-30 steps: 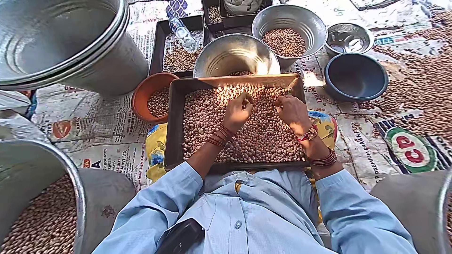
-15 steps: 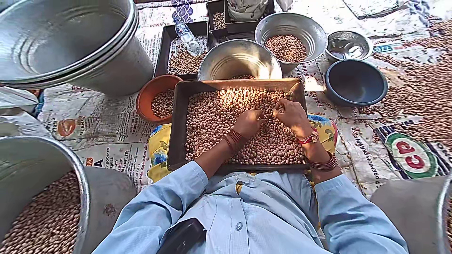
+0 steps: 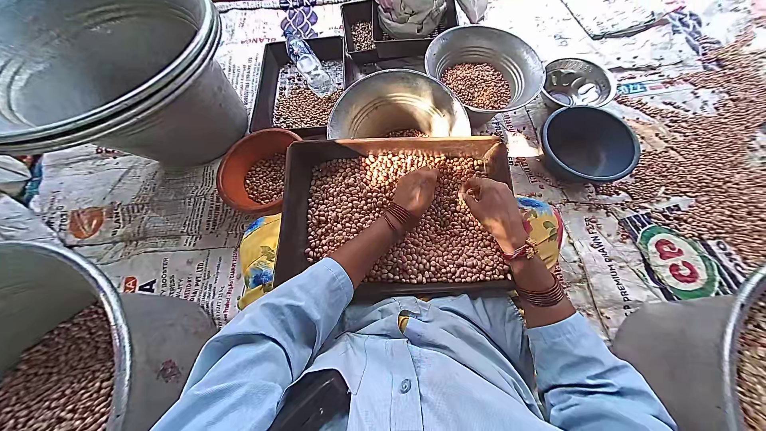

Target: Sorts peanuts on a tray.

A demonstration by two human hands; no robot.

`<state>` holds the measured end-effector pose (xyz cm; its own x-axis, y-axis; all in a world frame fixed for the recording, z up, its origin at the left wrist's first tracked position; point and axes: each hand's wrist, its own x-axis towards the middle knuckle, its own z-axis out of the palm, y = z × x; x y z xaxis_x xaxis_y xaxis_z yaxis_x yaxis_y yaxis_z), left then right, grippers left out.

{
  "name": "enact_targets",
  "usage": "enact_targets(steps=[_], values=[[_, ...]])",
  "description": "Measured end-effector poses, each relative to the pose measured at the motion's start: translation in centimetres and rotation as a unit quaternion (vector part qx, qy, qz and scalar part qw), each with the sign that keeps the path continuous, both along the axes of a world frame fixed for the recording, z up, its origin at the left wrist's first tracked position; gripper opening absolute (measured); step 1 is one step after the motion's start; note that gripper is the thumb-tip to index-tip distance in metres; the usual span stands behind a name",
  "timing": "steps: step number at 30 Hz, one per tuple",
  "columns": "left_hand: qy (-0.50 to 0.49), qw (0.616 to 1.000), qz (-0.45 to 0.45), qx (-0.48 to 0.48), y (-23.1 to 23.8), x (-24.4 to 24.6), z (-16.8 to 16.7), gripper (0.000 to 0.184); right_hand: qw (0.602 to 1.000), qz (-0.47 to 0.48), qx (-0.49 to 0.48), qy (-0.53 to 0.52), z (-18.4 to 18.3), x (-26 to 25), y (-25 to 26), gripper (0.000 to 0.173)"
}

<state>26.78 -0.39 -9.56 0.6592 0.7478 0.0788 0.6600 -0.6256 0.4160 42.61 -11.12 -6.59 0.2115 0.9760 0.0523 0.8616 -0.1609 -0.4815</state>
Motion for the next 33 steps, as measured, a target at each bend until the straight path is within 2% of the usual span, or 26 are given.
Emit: enact_targets(steps=[5,8,10,12,15,18,20,22,23,25,26,27,29,30,33], values=[[0.028,0.999,-0.016,-0.002,-1.9,-0.2,0.7,0.020,0.996,0.010,-0.060,-0.063,-1.2,-1.0,0.4,0.022],[-0.043,0.992,0.024,-0.118,-0.6,-1.6,1.8,0.021,0.996,0.007,-0.064,-0.065,-1.7,-1.2,0.4,0.022],[-0.140,0.965,0.089,-0.205,1.6,-3.4,2.4,0.020,0.996,0.013,-0.066,-0.059,-2.0,-1.0,0.4,0.018],[-0.227,0.937,0.149,-0.221,3.4,-5.4,2.3,0.017,0.996,0.014,-0.074,-0.046,-2.1,-1.0,0.4,0.017],[-0.195,0.949,0.151,-0.198,3.2,-7.1,2.5,0.023,0.996,0.009,-0.093,-0.014,-2.2,-1.0,0.7,0.020],[-0.151,0.979,0.098,-0.099,0.5,-7.0,1.4,0.017,0.993,0.011,-0.078,0.083,-2.0,-0.6,0.9,0.016],[-0.115,0.986,0.093,-0.077,-0.9,-6.1,1.9,0.017,0.976,0.013,-0.028,0.214,-1.6,0.1,0.3,0.010],[-0.076,0.992,0.084,-0.061,-1.9,-5.8,2.5,0.019,0.924,0.004,0.027,0.381,-1.7,1.2,-0.6,0.007],[-0.059,0.994,0.073,-0.050,-1.9,-5.6,2.5,0.020,0.892,-0.001,0.057,0.448,-1.8,1.8,-1.1,0.012],[-0.031,0.998,0.052,-0.023,-1.6,-5.2,2.2,0.019,0.854,-0.019,0.091,0.512,-1.0,2.5,-1.7,0.022],[-0.023,0.998,0.046,-0.018,-1.5,-5.1,2.0,0.019,0.858,-0.040,0.094,0.504,-0.3,2.6,-1.8,0.022],[-0.020,0.999,0.043,-0.018,-1.4,-5.0,1.8,0.019,0.880,-0.067,0.092,0.460,0.5,2.8,-1.9,0.017],[-0.017,0.999,0.039,-0.018,-1.4,-4.9,1.4,0.018,0.957,-0.107,0.083,0.258,1.7,3.3,-1.7,0.010],[-0.014,0.999,0.037,-0.021,-1.5,-4.8,1.3,0.019,0.979,-0.109,0.085,0.152,2.1,3.5,-1.2,0.010],[-0.031,0.997,0.050,-0.049,-1.5,-5.0,1.8,0.022,0.994,-0.080,0.015,-0.074,3.0,3.5,1.6,0.017]])
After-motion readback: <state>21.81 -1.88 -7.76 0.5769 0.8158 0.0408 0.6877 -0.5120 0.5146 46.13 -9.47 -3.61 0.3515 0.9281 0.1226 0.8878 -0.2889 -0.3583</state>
